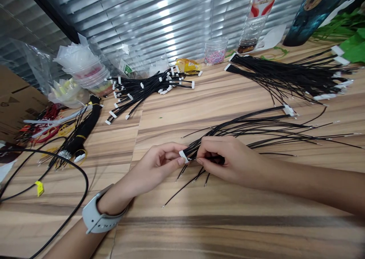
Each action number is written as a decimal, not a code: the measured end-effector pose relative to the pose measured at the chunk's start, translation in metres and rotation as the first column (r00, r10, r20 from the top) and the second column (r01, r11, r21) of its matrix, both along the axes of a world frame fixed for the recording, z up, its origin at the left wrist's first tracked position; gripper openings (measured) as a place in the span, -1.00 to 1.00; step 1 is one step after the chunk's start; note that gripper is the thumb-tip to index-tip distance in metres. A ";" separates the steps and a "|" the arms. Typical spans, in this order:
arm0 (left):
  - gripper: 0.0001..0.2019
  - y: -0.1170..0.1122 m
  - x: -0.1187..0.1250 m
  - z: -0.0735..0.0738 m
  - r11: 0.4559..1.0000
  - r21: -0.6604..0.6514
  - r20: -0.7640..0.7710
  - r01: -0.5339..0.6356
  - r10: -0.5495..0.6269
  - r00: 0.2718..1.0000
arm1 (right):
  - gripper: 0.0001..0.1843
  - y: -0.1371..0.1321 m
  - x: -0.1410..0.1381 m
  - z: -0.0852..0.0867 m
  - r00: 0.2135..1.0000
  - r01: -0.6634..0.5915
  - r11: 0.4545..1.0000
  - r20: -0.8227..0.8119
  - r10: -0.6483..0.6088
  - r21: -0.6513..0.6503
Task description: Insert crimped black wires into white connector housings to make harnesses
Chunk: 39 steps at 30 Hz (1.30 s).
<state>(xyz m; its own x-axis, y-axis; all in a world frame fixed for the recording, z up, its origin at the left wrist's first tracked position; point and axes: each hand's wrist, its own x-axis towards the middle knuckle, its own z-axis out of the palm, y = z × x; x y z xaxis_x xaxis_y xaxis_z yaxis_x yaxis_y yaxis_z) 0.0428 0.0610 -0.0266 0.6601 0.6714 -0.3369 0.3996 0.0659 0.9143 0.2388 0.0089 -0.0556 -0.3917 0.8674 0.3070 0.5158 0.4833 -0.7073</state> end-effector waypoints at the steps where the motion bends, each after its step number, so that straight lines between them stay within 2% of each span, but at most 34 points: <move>1: -0.74 0.000 0.000 0.000 1.000 0.000 -0.005 0.002 -0.002 1.000 | -0.89 0.000 0.000 0.000 1.000 0.001 1.000 0.004 -0.001 0.007; 10: -0.76 0.000 -0.002 0.001 0.997 0.031 0.010 0.072 -0.073 0.997 | -0.89 0.001 -0.001 0.001 0.999 0.034 0.998 0.005 -0.034 -0.049; 15: -0.75 0.000 -0.003 -0.002 0.997 0.042 -0.005 0.071 -0.071 0.997 | -0.90 0.002 -0.002 0.001 0.999 0.035 0.996 0.002 -0.035 -0.081; 24: -0.73 -0.001 -0.002 -0.001 0.996 0.062 -0.013 0.069 -0.068 0.998 | -0.90 0.002 0.000 0.001 1.000 -0.006 0.998 0.013 0.007 -0.067; 33: -0.74 -0.002 0.000 -0.003 0.998 0.047 0.024 0.048 -0.049 0.998 | -0.89 0.004 -0.005 0.005 0.998 0.062 0.996 0.018 -0.061 -0.058; 39: -0.76 -0.005 0.001 -0.005 0.999 0.037 0.064 0.022 -0.025 0.998 | -0.86 0.002 -0.009 0.002 0.998 0.056 0.998 0.007 -0.056 0.000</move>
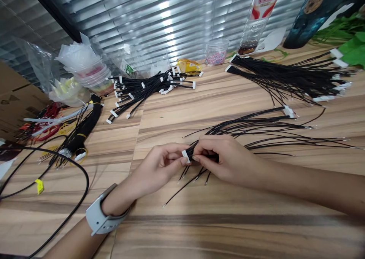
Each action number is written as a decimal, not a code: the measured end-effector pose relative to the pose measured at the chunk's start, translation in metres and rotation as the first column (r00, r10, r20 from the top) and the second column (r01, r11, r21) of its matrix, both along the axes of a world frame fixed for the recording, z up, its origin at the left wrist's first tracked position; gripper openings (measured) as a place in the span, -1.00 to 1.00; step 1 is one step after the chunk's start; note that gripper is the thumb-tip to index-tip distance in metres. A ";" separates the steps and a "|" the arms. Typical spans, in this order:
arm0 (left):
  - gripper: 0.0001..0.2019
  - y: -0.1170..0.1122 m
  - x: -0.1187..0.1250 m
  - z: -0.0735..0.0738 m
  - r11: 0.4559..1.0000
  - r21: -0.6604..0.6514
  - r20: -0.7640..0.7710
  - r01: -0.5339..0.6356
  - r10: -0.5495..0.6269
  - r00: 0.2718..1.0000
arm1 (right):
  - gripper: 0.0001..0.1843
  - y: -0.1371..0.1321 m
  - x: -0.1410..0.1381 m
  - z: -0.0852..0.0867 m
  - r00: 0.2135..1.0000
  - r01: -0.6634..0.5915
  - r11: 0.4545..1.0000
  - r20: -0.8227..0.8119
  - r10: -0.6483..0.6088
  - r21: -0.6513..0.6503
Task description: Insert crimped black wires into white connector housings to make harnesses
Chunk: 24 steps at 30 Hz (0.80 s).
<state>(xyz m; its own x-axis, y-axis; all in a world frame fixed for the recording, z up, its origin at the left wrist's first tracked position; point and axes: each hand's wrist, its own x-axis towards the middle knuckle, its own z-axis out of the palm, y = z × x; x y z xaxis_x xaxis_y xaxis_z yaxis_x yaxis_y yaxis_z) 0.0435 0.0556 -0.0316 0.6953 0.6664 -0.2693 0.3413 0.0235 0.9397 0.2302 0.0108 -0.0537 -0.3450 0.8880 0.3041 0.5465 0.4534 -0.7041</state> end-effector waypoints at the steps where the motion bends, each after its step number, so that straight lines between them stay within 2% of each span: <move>1: -0.76 -0.001 0.000 0.000 1.000 0.000 0.008 -0.005 0.005 1.000 | -0.86 0.000 0.000 -0.001 1.000 -0.005 1.000 -0.001 0.005 0.013; 7: -0.71 -0.005 0.001 0.000 0.998 0.059 0.005 0.011 -0.011 1.000 | -0.86 0.000 -0.002 -0.004 1.000 -0.012 0.999 0.007 0.012 0.045; 12: -0.68 -0.003 0.002 0.000 0.999 0.048 -0.021 0.002 -0.001 1.000 | -0.87 0.000 -0.003 -0.003 1.000 0.026 0.998 0.011 -0.027 0.060; 16: -0.71 -0.004 0.001 -0.001 0.983 0.169 -0.031 0.068 -0.063 0.998 | -0.87 -0.002 -0.003 -0.004 0.999 0.018 0.999 0.038 -0.019 0.036; 20: -0.70 -0.008 0.000 0.002 0.951 0.300 -0.076 0.081 -0.061 0.995 | -0.88 -0.004 -0.003 -0.005 0.999 0.015 0.999 0.044 -0.016 0.035; 22: -0.71 -0.008 0.000 0.004 0.939 0.331 -0.096 0.090 -0.062 0.994 | -0.88 -0.003 -0.003 -0.006 0.999 0.008 0.999 0.044 -0.009 0.032; 24: -0.72 -0.007 0.000 0.006 0.949 0.306 -0.084 0.074 -0.051 0.995 | -0.89 -0.002 -0.003 -0.006 0.999 -0.009 0.999 0.035 0.007 0.052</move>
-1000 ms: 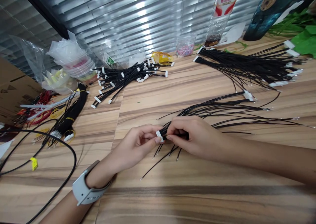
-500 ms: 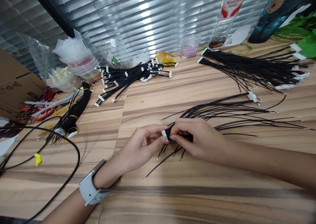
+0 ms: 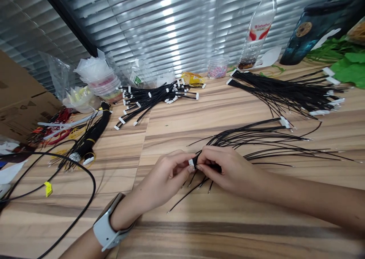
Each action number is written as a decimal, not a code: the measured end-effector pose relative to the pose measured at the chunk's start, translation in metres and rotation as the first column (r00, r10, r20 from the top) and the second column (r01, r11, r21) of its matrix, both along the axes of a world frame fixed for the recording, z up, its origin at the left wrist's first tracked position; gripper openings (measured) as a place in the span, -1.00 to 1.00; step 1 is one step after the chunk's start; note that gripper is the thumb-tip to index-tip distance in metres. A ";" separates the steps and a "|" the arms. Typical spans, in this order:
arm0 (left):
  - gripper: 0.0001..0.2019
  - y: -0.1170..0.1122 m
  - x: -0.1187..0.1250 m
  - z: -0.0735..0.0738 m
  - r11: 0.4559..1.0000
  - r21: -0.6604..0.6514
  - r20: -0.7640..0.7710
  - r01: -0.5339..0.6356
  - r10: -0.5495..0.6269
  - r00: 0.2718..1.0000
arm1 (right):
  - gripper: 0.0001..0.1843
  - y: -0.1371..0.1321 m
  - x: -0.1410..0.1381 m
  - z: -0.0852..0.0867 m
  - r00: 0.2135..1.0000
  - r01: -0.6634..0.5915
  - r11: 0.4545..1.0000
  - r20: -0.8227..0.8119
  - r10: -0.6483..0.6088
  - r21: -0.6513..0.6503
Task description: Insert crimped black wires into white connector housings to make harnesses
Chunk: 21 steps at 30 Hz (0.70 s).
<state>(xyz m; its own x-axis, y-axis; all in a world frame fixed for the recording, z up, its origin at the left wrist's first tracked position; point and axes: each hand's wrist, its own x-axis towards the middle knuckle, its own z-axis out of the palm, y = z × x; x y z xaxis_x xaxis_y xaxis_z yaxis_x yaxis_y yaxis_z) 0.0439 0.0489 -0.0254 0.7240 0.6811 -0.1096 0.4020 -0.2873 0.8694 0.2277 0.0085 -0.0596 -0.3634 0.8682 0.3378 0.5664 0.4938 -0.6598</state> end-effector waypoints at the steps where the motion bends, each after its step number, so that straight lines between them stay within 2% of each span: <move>1: -0.73 0.001 0.000 0.001 0.999 -0.038 0.015 -0.013 0.013 1.000 | -0.90 0.000 0.000 0.000 1.000 -0.008 1.000 -0.005 0.008 0.019; 3: -0.73 0.004 0.001 0.001 0.988 -0.147 0.058 -0.050 0.059 0.997 | -0.93 0.000 0.000 -0.002 1.000 -0.013 0.996 -0.007 0.013 0.085; 7: -0.75 0.009 0.000 0.000 0.937 -0.337 0.092 -0.094 0.132 0.987 | -0.80 -0.001 0.003 -0.007 0.998 0.012 0.960 0.049 -0.026 0.281; 10: -0.82 0.012 -0.001 0.000 0.922 -0.370 0.104 -0.114 0.163 0.981 | -0.79 -0.001 0.007 -0.007 0.987 0.001 0.921 0.146 -0.063 0.389; 13: -0.83 0.014 -0.003 0.000 0.912 -0.391 0.136 -0.123 0.189 0.973 | -0.81 -0.002 0.011 -0.002 0.963 -0.033 0.853 0.245 -0.112 0.521; 16: -0.85 0.015 -0.003 0.001 0.893 -0.426 0.155 -0.147 0.232 0.960 | -0.83 -0.003 0.012 0.004 0.951 -0.043 0.795 0.267 -0.152 0.606; 18: -0.87 0.014 -0.003 0.002 0.876 -0.456 0.154 -0.157 0.252 0.955 | -0.81 -0.004 0.012 0.004 0.953 -0.044 0.805 0.267 -0.144 0.591; 21: -0.87 0.012 -0.001 0.004 0.858 -0.492 0.142 -0.148 0.246 0.959 | -0.78 -0.004 0.012 -0.002 0.961 -0.053 0.852 0.257 -0.098 0.521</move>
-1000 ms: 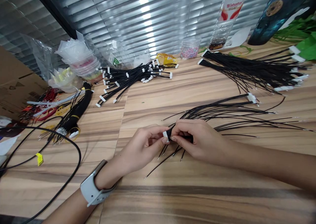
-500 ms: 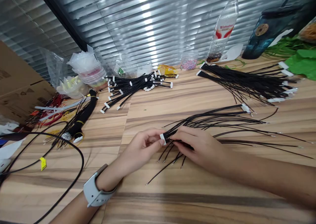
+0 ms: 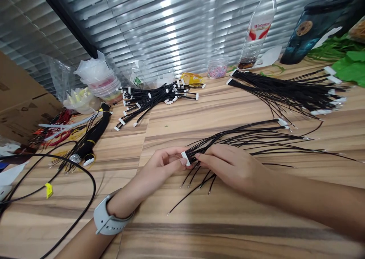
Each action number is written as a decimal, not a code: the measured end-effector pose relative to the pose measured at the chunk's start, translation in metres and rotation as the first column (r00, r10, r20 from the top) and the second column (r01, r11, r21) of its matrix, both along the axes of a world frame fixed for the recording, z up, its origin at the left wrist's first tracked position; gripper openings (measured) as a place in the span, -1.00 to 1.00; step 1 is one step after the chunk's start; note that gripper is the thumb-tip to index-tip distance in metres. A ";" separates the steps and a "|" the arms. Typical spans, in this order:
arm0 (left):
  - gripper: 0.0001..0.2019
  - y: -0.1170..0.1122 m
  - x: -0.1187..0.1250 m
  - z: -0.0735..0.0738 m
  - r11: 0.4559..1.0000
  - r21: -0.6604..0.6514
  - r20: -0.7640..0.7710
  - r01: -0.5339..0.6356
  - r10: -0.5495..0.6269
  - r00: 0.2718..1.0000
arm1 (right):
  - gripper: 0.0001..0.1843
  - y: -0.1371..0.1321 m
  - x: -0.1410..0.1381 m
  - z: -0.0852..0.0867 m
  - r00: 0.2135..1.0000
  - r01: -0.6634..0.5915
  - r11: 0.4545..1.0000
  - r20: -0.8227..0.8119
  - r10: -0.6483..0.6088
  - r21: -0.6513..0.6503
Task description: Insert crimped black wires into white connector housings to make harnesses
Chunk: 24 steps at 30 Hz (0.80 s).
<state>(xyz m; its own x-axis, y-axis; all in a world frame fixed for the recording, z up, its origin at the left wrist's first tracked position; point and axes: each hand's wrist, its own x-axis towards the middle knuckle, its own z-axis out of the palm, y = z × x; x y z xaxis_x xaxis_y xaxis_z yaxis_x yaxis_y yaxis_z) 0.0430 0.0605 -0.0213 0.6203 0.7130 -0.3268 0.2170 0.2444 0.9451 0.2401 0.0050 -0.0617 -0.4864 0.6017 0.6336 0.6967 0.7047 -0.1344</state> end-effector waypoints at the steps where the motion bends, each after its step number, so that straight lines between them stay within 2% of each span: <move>1: -0.87 -0.001 0.001 0.001 1.000 -0.010 -0.002 0.001 -0.001 1.000 | -0.79 0.000 0.000 -0.003 1.000 -0.005 1.000 -0.015 0.005 -0.027; 4: -0.88 -0.002 0.003 0.002 1.000 -0.023 -0.012 -0.004 0.004 1.000 | -0.80 0.002 0.001 -0.007 0.999 -0.030 0.993 -0.043 0.026 -0.111; 9: -0.82 -0.003 0.004 0.002 1.000 -0.028 -0.055 0.009 -0.011 0.998 | -0.81 0.001 0.001 -0.003 0.999 -0.048 0.981 0.006 0.050 -0.190; 13: -0.81 -0.002 0.004 0.000 1.000 0.004 -0.092 -0.002 0.003 0.996 | -0.79 0.000 0.001 -0.003 0.998 -0.060 0.981 -0.020 0.057 -0.183; 16: -0.80 -0.002 0.003 -0.002 1.000 0.028 -0.104 0.007 -0.004 0.995 | -0.84 0.001 0.001 -0.008 0.993 -0.075 0.986 -0.101 0.061 -0.147; 19: -0.73 -0.002 0.002 -0.003 0.999 0.049 -0.113 0.019 -0.013 0.994 | -0.89 0.001 0.000 -0.010 0.983 -0.083 0.983 -0.178 0.053 -0.164; 24: -0.71 -0.003 0.002 -0.005 0.994 0.091 -0.135 0.060 -0.047 0.990 | -0.88 0.000 -0.002 -0.010 0.981 -0.090 0.982 -0.183 0.059 -0.165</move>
<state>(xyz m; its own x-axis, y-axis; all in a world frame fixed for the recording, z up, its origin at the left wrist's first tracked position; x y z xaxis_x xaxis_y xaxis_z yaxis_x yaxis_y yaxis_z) 0.0450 0.0572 -0.0259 0.6143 0.7116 -0.3409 0.3518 0.1397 0.9256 0.2383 0.0046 -0.0718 -0.4238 0.6754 0.6035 0.5974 0.7093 -0.3743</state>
